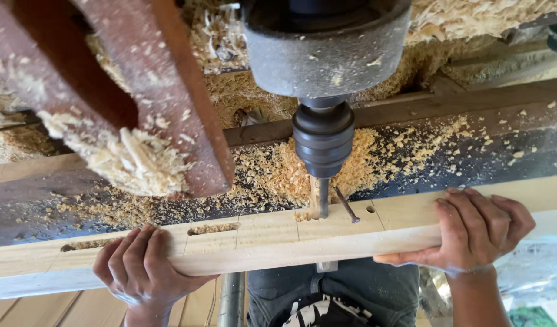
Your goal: The person uses a drill press to bore elongated holes into a rectangular wooden plank. They hold the plank steady with both hands, aligning it with pencil marks, and feed it under the spinning drill bit to create the slots. After completing the first plank, they place it aside and retrieve another plank to repeat the process.
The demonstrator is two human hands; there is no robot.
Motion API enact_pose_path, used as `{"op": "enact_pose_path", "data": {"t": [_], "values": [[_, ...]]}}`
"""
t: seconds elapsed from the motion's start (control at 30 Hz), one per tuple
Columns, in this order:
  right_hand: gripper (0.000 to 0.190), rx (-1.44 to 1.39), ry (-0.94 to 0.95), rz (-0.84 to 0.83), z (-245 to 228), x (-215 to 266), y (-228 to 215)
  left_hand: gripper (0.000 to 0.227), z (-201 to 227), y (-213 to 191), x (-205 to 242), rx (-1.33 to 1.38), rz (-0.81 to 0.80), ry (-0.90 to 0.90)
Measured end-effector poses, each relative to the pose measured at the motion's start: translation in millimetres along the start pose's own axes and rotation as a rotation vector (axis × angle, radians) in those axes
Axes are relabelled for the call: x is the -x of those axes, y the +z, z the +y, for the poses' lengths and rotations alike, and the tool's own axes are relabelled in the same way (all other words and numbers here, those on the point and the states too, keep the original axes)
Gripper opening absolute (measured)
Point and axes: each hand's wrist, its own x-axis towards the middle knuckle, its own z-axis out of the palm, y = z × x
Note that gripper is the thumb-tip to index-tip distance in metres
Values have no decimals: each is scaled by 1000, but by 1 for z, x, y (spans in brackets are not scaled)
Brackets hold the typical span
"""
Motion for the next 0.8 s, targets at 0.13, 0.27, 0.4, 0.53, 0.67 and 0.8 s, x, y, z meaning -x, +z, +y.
{"op": "enact_pose_path", "data": {"t": [0.13,0.27,0.4,0.53,0.67,0.8], "values": [[95,-12,-20,30,7,-1,4,87,1,-4,-5,0,-34,-7],[93,-9,5,30,7,0,3,87,0,-5,-10,9,-43,-7],[94,-3,17,12,8,-8,0,87,0,-5,-14,3,-32,-10],[94,-20,18,22,10,-11,0,86,0,-6,-18,11,-24,-4],[93,-12,21,19,12,-14,1,84,-1,-7,-21,11,-41,-9],[93,-1,-14,50,18,-14,3,85,-3,-6,-22,8,-42,-13]]}}
